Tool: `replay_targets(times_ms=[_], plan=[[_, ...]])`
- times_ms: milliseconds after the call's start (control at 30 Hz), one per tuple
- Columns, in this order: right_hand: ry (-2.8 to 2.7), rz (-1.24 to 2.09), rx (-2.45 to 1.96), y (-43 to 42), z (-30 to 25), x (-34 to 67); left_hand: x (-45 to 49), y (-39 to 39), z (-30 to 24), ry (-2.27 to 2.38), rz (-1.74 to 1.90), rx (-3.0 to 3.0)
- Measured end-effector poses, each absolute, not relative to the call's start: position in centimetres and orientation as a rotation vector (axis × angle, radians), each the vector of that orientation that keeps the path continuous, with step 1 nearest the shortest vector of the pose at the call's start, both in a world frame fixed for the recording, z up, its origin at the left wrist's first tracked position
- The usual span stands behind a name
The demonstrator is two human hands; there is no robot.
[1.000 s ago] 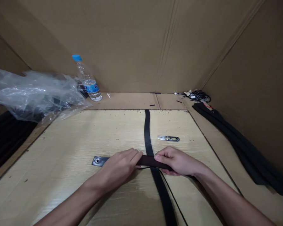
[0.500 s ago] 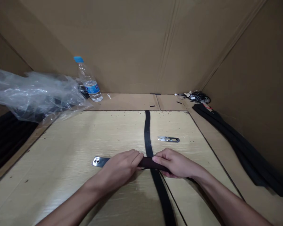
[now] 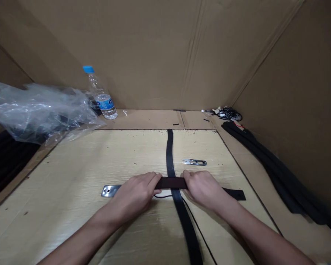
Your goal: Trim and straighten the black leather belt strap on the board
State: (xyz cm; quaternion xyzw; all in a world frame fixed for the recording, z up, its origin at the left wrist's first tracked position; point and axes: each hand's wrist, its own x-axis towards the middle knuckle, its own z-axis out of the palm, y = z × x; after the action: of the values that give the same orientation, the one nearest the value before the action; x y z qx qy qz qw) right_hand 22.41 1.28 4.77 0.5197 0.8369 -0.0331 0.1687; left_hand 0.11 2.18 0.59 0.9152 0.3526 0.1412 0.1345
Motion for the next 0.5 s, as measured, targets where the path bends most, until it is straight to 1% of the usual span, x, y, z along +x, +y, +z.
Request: replay_targets(times_ms=[200,500], plan=[[2.420,-0.038,1.398,1.14,4.68,22.24,0.24,1.91,0.42,0.993,0.403,2.651],[2.356,-0.080,1.366,1.26,4.57,21.54,0.51,1.99,0.34,0.991,0.394,2.627]])
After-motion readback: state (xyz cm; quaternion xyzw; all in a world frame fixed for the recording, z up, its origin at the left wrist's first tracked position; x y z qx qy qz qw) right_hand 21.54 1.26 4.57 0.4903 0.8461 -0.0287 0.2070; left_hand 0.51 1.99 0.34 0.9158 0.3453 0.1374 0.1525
